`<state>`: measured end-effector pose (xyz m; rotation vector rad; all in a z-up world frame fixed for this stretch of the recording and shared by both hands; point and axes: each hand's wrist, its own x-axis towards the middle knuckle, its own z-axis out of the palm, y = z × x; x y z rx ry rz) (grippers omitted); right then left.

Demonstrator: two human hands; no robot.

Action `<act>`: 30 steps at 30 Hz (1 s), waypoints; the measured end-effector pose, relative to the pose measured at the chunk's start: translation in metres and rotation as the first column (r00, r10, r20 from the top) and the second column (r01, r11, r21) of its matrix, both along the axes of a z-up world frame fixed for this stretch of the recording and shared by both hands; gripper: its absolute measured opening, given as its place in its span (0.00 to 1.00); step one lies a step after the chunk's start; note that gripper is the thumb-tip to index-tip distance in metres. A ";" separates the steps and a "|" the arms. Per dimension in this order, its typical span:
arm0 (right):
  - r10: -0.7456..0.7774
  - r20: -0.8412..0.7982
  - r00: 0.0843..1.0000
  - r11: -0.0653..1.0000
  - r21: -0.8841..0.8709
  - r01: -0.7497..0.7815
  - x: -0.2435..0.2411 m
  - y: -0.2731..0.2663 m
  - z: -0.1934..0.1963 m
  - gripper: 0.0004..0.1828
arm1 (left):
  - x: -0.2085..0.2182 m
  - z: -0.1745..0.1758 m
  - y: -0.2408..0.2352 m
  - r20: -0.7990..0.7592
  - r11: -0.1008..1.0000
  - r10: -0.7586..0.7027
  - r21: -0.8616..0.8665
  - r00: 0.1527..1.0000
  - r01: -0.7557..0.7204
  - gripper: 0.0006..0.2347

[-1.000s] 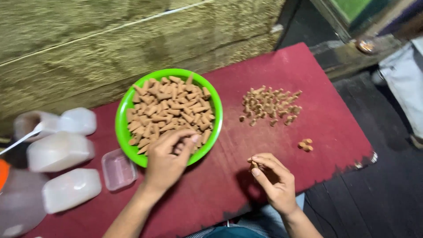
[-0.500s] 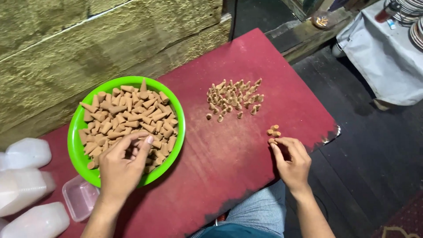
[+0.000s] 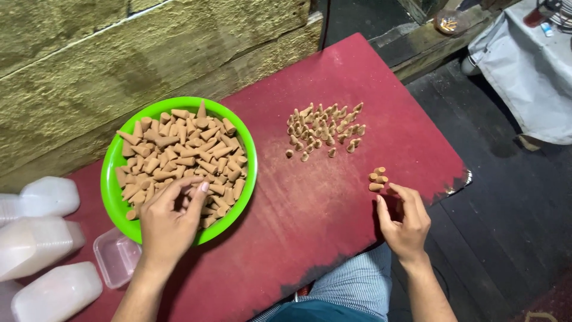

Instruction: The person sorts small, cone-shaped clay pieces from a green bowl onto a red table. They pick up pieces by hand and place them in a pile on the table, occasionally rearranging the pile.

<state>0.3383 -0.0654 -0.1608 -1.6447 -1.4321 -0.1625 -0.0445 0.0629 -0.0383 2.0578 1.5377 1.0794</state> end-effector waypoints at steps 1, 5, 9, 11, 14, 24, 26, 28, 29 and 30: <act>0.007 -0.002 1.000 1.000 0.000 -0.007 0.001 -0.001 0.001 0.18 | 0.002 0.002 0.004 -0.002 1.000 0.007 0.000 1.000 -0.007 0.05; 0.019 0.052 0.998 0.998 -0.061 -0.015 0.001 -0.006 -0.002 0.17 | -0.002 -0.002 0.015 -0.143 0.994 -0.024 0.099 0.989 0.039 0.04; 0.006 0.178 0.984 0.995 -0.101 0.012 0.005 -0.003 -0.015 0.16 | -0.004 -0.009 0.027 -0.202 0.997 -0.023 0.073 0.979 0.039 0.08; 0.027 0.166 0.986 0.995 -0.104 -0.010 0.002 -0.001 -0.010 0.13 | -0.001 -0.005 0.031 -0.206 0.997 -0.017 0.075 0.978 0.033 0.08; 0.067 0.149 0.986 0.994 -0.096 -0.053 -0.004 0.001 0.002 0.08 | 0.008 -0.010 0.044 -0.203 0.999 -0.035 0.010 0.979 0.038 0.09; 0.390 0.106 0.915 0.919 0.008 -0.393 -0.038 0.000 0.005 0.11 | 0.062 -0.004 0.098 -0.307 0.948 -0.133 -0.318 0.942 0.031 0.22; 0.405 0.099 0.909 0.913 0.016 -0.408 -0.051 0.001 0.019 0.10 | 0.059 -0.014 0.103 -0.309 0.962 -0.139 -0.266 0.941 0.055 0.21; 0.416 0.086 0.905 0.908 0.021 -0.419 -0.062 0.000 0.027 0.10 | 0.055 -0.018 0.101 -0.315 0.972 -0.150 -0.218 0.937 0.082 0.20; 0.413 0.046 0.910 0.910 0.026 -0.414 -0.066 0.001 0.029 0.08 | 0.052 -0.016 0.098 -0.227 0.968 -0.170 -0.222 0.959 0.119 0.18; 0.412 0.006 0.911 0.911 0.033 -0.412 -0.070 0.002 0.031 0.07 | 0.048 -0.014 0.094 -0.139 0.963 -0.185 -0.222 0.973 0.152 0.17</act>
